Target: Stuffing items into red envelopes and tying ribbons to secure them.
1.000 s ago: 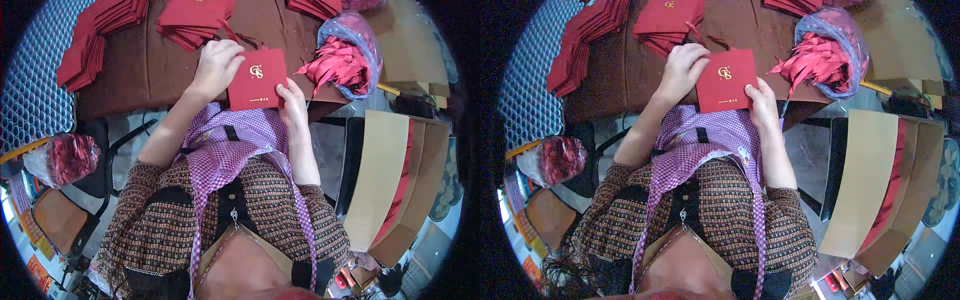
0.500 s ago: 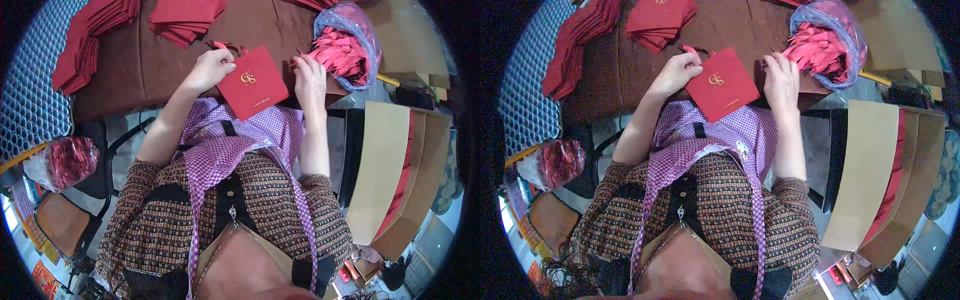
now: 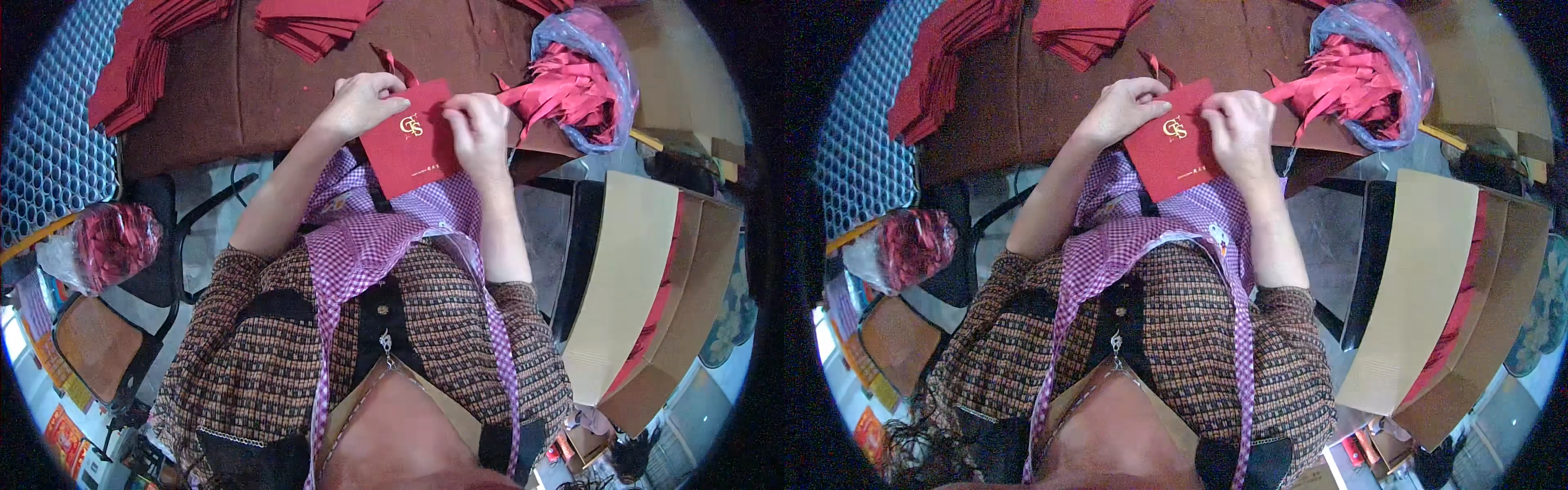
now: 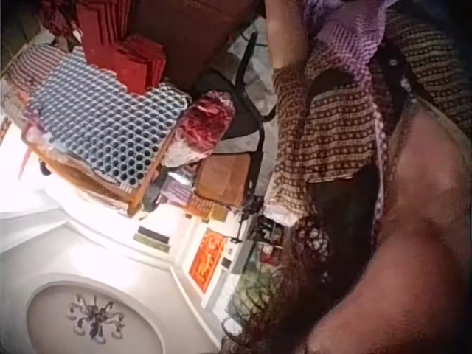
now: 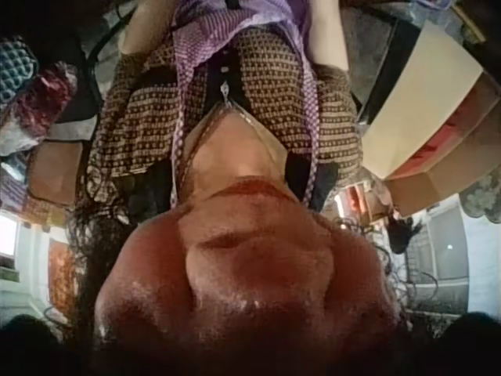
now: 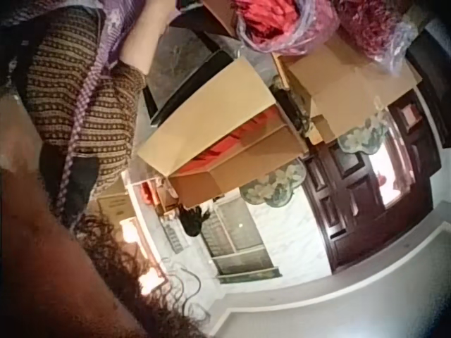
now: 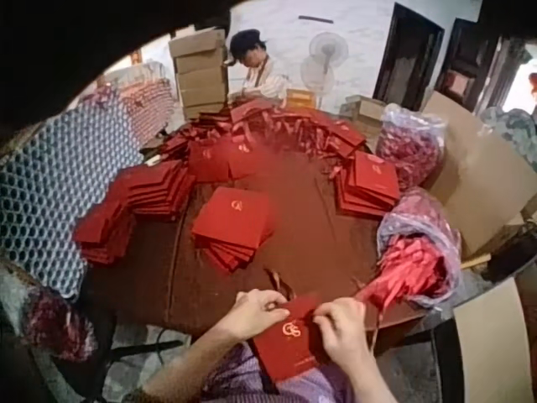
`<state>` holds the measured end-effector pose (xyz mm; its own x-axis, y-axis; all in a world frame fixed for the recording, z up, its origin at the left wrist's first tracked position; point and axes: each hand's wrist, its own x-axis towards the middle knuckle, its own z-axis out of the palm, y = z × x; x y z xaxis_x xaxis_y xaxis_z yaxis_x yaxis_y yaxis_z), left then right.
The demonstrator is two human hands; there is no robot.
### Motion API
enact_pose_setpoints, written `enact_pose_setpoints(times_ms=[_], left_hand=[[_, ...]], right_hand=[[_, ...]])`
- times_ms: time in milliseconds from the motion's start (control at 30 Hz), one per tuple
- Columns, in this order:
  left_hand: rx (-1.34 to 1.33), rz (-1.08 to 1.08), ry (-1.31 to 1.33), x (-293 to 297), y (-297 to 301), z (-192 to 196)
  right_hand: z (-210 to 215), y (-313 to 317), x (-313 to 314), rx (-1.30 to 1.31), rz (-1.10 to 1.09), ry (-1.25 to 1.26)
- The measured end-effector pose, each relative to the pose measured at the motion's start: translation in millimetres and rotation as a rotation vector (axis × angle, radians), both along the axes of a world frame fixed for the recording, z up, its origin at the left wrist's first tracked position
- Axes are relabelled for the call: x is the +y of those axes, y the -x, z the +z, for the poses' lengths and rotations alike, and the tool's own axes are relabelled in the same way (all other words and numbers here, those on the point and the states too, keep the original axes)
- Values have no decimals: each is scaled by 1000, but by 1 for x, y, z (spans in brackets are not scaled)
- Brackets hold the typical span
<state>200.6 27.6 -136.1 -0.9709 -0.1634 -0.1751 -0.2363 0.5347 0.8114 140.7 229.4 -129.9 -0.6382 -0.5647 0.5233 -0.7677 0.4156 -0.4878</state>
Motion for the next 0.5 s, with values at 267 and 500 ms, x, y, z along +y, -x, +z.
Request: enact_pose_setpoints(times_ms=[267, 500], left_hand=[[44, -89, 229, -1, 0, -1], [73, -117, 163, 2, 1, 10]], right_hand=[[-24, -8, -22, 38, -100, -63], [-22, -8, -23, 59, -92, -86]])
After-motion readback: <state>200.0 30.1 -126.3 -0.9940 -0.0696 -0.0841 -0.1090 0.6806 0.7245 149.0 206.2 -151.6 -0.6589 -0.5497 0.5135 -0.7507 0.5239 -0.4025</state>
